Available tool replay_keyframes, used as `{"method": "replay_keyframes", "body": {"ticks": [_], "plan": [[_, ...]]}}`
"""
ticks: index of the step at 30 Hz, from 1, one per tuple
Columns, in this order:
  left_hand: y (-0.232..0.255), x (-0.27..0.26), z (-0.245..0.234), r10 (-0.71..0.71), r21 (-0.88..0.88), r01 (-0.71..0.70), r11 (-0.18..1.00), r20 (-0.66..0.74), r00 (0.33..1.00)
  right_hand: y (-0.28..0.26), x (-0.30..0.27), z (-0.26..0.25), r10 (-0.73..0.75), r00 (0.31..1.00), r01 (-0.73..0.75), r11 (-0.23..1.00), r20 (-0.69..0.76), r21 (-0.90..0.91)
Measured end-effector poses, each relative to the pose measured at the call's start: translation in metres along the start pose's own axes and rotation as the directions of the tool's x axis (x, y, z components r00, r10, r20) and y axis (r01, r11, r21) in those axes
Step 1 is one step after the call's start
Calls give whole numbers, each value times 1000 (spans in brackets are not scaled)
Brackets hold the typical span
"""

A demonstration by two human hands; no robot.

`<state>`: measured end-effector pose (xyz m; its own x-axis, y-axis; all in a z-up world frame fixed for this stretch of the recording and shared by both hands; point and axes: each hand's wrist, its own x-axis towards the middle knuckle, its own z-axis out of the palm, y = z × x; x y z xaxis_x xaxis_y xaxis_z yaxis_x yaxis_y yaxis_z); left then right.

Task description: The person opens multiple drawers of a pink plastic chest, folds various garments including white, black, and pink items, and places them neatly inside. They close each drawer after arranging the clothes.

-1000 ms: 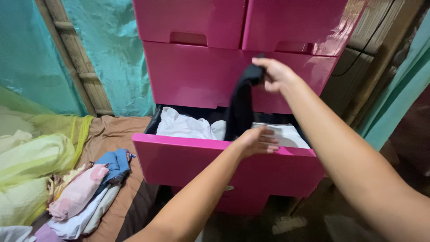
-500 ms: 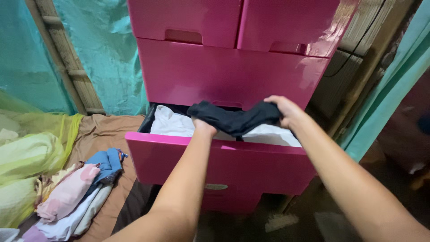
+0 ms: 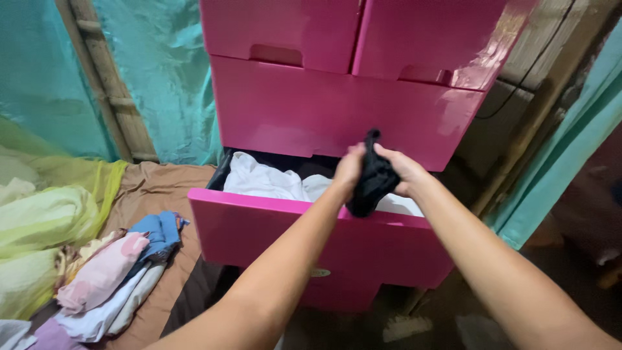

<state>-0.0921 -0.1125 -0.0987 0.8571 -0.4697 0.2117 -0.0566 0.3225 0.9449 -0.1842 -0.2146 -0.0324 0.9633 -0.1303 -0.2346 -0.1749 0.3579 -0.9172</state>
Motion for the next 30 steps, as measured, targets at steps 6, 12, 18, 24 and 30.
{"method": "replay_keyframes", "body": {"ticks": [6, 12, 18, 24, 30], "plan": [[-13, -3, -86, 349, 678, -93, 729, -251, 903, -16, 12, -110, 51, 990, -37, 993, -129, 111], [27, -43, -164, -184, 972, 237, 15, -230, 956, 21, -9, -153, -695, 682, -374, -65, -227, -925], [33, -21, -169, -603, 946, 222, -237, -322, 730, 64, 79, -198, -174, 985, -29, -143, -3, -989], [-27, 49, -167, -198, 989, -32, -141, 4, 980, 76, 105, -232, -145, 989, 16, -170, 41, -985], [-83, 114, -184, -399, 994, 43, 102, 2, 917, 81, 59, -190, -242, 968, -94, -80, -72, -992]]}}
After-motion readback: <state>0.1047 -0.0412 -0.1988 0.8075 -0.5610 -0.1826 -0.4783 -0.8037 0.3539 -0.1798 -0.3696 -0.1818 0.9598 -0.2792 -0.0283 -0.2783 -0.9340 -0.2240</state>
